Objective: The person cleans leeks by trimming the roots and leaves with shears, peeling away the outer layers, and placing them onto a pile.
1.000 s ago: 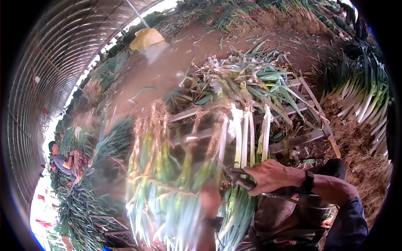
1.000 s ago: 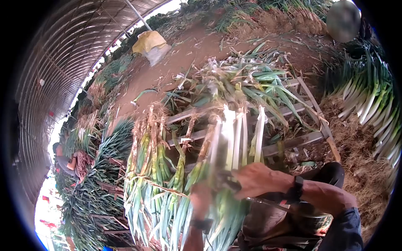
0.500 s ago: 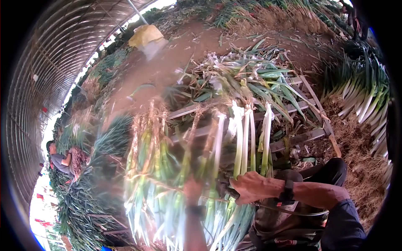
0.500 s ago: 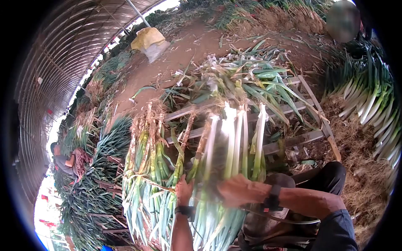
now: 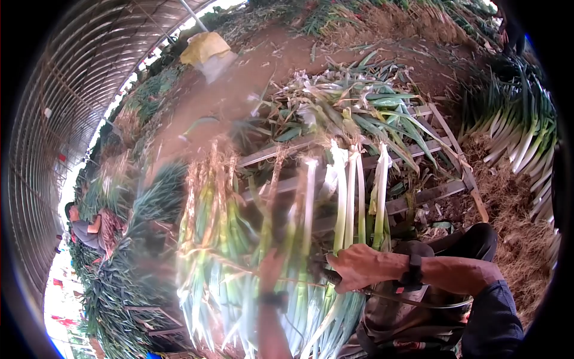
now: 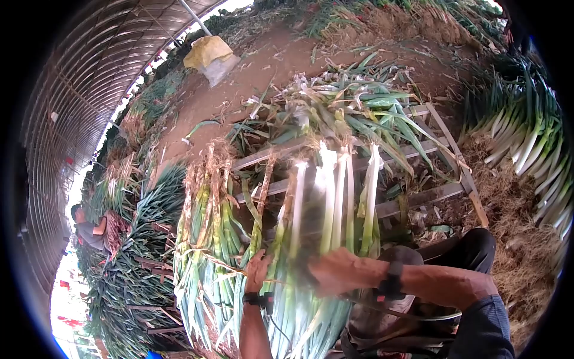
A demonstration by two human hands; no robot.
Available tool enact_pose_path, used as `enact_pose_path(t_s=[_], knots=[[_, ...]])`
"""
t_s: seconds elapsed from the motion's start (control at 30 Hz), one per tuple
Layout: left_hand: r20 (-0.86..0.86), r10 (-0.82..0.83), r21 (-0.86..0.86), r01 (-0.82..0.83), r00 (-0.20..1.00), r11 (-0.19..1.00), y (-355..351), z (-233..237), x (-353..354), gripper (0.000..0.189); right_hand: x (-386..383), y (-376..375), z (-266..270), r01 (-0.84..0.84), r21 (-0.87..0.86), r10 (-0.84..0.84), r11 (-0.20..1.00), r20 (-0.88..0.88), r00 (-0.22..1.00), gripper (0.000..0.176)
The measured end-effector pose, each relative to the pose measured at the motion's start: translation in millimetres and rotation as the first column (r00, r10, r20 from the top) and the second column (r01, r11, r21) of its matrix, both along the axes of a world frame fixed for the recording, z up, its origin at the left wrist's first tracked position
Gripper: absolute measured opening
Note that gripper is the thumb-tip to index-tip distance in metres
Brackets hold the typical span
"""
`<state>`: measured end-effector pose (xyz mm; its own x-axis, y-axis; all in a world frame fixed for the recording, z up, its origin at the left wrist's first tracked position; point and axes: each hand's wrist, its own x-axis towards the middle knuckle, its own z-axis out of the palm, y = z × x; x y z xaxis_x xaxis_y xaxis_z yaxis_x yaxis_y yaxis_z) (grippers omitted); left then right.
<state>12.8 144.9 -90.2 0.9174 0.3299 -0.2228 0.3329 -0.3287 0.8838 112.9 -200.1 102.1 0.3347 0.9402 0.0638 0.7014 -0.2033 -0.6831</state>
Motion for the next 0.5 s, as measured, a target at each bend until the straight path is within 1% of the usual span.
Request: enact_pose_path(t_s=[0.03, 0.07, 0.1, 0.17, 0.2, 0.27, 0.3, 0.37, 0.43, 0.5], knots=[[-0.033, -0.002, 0.052, 0.003, 0.999, 0.999, -3.8, 8.8, 1.3, 0.073, 3.0, 1.3, 1.6, 0.015, 0.013, -0.015, 1.000, -0.015, 1.000, 0.048], [-0.126, 0.010, 0.179, 0.013, 0.992, 0.984, -21.0, 47.4, 10.6, 0.073, 3.7, 3.1, 3.2, 0.021, -0.002, -0.021, 1.000, -0.029, 0.999, 0.047], [-0.215, 0.033, 0.301, 0.034, 0.976, 0.953, -30.1, 68.8, 15.7, 0.073, 4.4, 4.9, 4.8, 0.027, -0.018, -0.028, 0.999, -0.043, 0.999, 0.047], [-0.160, 0.030, 0.258, 0.012, 0.987, 0.966, -19.4, 43.7, 13.9, 0.068, 4.0, 7.5, 6.3, 0.033, -0.089, -0.038, 0.995, -0.055, 0.998, 0.045], [-0.131, 0.027, 0.234, 0.004, 0.991, 0.972, -22.0, 45.5, 16.7, 0.066, 4.4, 8.0, 4.8, 0.043, -0.117, -0.050, 0.992, -0.054, 0.997, 0.045], [-0.138, 0.004, 0.418, 0.054, 0.990, 0.907, -29.7, 47.6, 21.3, 0.060, 6.6, 8.0, -12.1, 0.098, -0.139, -0.103, 0.985, -0.030, 0.994, 0.044], [-0.142, -0.005, 0.506, 0.078, 0.990, 0.859, -35.7, 53.3, 25.7, 0.058, 10.5, 9.6, -13.1, 0.098, -0.177, -0.112, 0.979, -0.069, 0.991, 0.043], [-0.154, 0.003, 0.544, 0.082, 0.988, 0.835, -45.6, 58.1, 33.3, 0.053, 20.7, 13.9, -14.7, 0.091, -0.250, -0.131, 0.964, -0.145, 0.981, 0.043], [-0.134, 0.016, 0.585, 0.066, 0.991, 0.808, -52.3, 53.3, 37.2, 0.050, 27.6, 15.3, 5.4, 0.123, -0.202, -0.160, 0.972, -0.180, 0.971, 0.043], [-0.084, 0.032, 0.627, 0.028, 0.996, 0.779, -57.9, 45.5, 41.7, 0.047, 34.7, 18.2, 5.4, 0.156, -0.214, -0.197, 0.964, -0.183, 0.963, 0.042]])
